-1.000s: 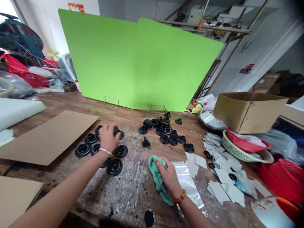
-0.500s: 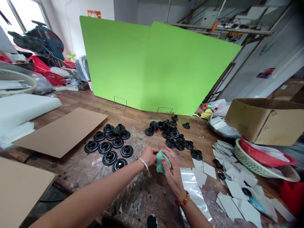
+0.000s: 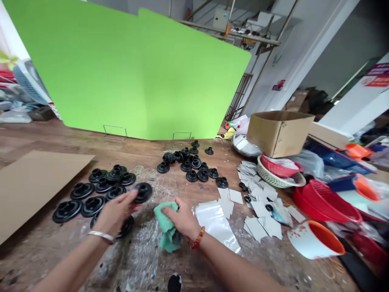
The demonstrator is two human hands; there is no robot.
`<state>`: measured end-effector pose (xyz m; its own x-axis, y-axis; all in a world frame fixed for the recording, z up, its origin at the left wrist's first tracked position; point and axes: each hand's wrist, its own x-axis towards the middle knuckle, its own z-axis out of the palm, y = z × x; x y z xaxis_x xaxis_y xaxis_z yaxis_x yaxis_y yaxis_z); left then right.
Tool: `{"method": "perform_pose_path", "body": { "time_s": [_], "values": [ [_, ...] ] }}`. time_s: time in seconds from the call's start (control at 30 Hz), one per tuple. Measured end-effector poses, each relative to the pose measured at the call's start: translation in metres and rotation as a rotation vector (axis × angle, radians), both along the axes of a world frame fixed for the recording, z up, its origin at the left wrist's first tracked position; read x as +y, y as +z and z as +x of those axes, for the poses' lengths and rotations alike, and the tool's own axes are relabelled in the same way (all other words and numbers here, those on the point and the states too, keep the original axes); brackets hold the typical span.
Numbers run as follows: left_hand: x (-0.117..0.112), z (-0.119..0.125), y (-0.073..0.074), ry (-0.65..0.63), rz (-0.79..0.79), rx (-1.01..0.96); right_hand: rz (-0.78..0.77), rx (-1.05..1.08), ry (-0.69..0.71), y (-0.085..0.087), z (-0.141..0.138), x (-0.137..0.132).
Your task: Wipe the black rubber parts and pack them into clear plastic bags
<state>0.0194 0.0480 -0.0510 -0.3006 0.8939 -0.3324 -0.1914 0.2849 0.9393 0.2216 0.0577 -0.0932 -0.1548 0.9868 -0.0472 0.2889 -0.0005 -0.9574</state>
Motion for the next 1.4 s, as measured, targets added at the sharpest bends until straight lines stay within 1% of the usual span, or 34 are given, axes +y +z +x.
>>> {"method": "perform_pose_path", "body": {
  "time_s": [0.03, 0.1, 0.13, 0.17, 0.2, 0.23, 0.3, 0.33, 0.4, 0.47, 0.53, 0.57, 0.6, 0.63, 0.67, 0.73, 0.77, 0.8, 0.83, 0.87, 0.9, 0.93, 0.97, 1.03, 1.07, 1.13, 1.17, 1.2, 1.27, 1.3, 1.33, 1.4],
  "values": [
    [0.003, -0.021, 0.006, 0.036, -0.021, 0.150, 0.041, -0.111, -0.016, 0.002, 0.004, 0.006],
    [0.007, -0.063, 0.014, -0.022, -0.058, 0.556, 0.154, -0.293, -0.103, 0.007, 0.016, 0.029],
    [0.008, -0.081, 0.016, -0.069, -0.081, 0.770, 0.193, -0.340, -0.159, 0.009, 0.023, 0.045],
    [0.009, -0.096, 0.015, -0.125, -0.102, 0.921, 0.207, -0.362, -0.204, 0.011, 0.030, 0.061],
    [0.009, -0.107, 0.012, -0.162, -0.104, 1.022, 0.208, -0.378, -0.240, 0.012, 0.037, 0.078],
    [0.009, -0.116, 0.006, -0.196, -0.092, 1.083, 0.204, -0.389, -0.261, 0.013, 0.042, 0.093],
    [0.009, -0.125, -0.007, -0.238, -0.064, 1.137, 0.200, -0.404, -0.270, 0.011, 0.049, 0.115],
    [0.009, -0.126, -0.013, -0.250, -0.058, 1.155, 0.202, -0.408, -0.261, 0.009, 0.050, 0.121],
    [0.011, -0.126, -0.021, -0.261, -0.072, 1.200, 0.217, -0.406, -0.230, 0.005, 0.049, 0.124],
    [0.013, -0.120, -0.021, -0.227, -0.031, 1.273, 0.241, -0.391, -0.183, 0.000, 0.044, 0.116],
    [0.015, -0.108, -0.014, -0.157, 0.111, 1.354, 0.266, -0.356, -0.118, -0.001, 0.038, 0.102],
    [0.015, -0.098, -0.008, -0.130, 0.194, 1.360, 0.279, -0.331, -0.083, 0.000, 0.034, 0.094],
    [0.014, -0.085, -0.002, -0.119, 0.255, 1.314, 0.291, -0.304, -0.050, 0.002, 0.030, 0.085],
    [0.013, -0.070, 0.005, -0.135, 0.281, 1.211, 0.301, -0.279, -0.020, 0.005, 0.026, 0.076],
    [0.012, -0.052, 0.010, -0.185, 0.255, 1.030, 0.313, -0.246, 0.009, 0.009, 0.022, 0.066],
    [0.009, -0.016, 0.017, -0.303, 0.102, 0.513, 0.355, -0.145, 0.073, 0.021, 0.015, 0.047],
    [0.007, 0.001, 0.018, -0.351, 0.022, 0.249, 0.381, -0.084, 0.114, 0.027, 0.012, 0.037],
    [0.005, 0.015, 0.017, -0.417, -0.037, 0.040, 0.399, -0.037, 0.165, 0.033, 0.011, 0.028],
    [0.004, 0.026, 0.014, -0.457, -0.070, -0.104, 0.404, -0.016, 0.223, 0.040, 0.011, 0.019],
    [0.003, 0.034, 0.010, -0.476, -0.092, -0.200, 0.394, -0.030, 0.285, 0.046, 0.012, 0.011],
    [0.002, 0.039, 0.005, -0.472, -0.099, -0.245, 0.375, -0.074, 0.334, 0.052, 0.014, 0.004],
    [0.001, 0.042, 0.000, -0.442, -0.099, -0.257, 0.362, -0.120, 0.352, 0.058, 0.016, -0.003],
    [-0.001, 0.044, -0.004, -0.402, -0.092, -0.246, 0.366, -0.149, 0.336, 0.063, 0.018, -0.008],
    [-0.004, 0.048, -0.010, -0.344, -0.066, -0.193, 0.436, -0.149, 0.253, 0.069, 0.020, -0.015],
    [-0.007, 0.051, -0.011, -0.337, -0.045, -0.158, 0.486, -0.138, 0.221, 0.069, 0.020, -0.016],
    [-0.014, 0.059, -0.009, -0.361, 0.000, -0.079, 0.533, -0.114, 0.228, 0.063, 0.017, -0.013],
    [-0.017, 0.064, -0.006, -0.387, 0.013, -0.058, 0.503, -0.096, 0.238, 0.057, 0.015, -0.009],
    [-0.021, 0.068, -0.003, -0.421, 0.015, -0.064, 0.435, -0.061, 0.215, 0.050, 0.014, -0.003],
    [-0.026, 0.074, 0.005, -0.481, 0.014, -0.131, 0.226, 0.059, 0.086, 0.035, 0.010, 0.008],
    [-0.028, 0.076, 0.008, -0.490, 0.022, -0.182, 0.132, 0.114, 0.013, 0.029, 0.009, 0.012],
    [-0.029, 0.076, 0.010, -0.481, 0.045, -0.217, 0.067, 0.160, -0.055, 0.024, 0.006, 0.013],
    [-0.029, 0.076, 0.010, -0.390, 0.113, -0.221, 0.028, 0.229, -0.141, 0.018, 0.000, 0.009]
  ]
}}
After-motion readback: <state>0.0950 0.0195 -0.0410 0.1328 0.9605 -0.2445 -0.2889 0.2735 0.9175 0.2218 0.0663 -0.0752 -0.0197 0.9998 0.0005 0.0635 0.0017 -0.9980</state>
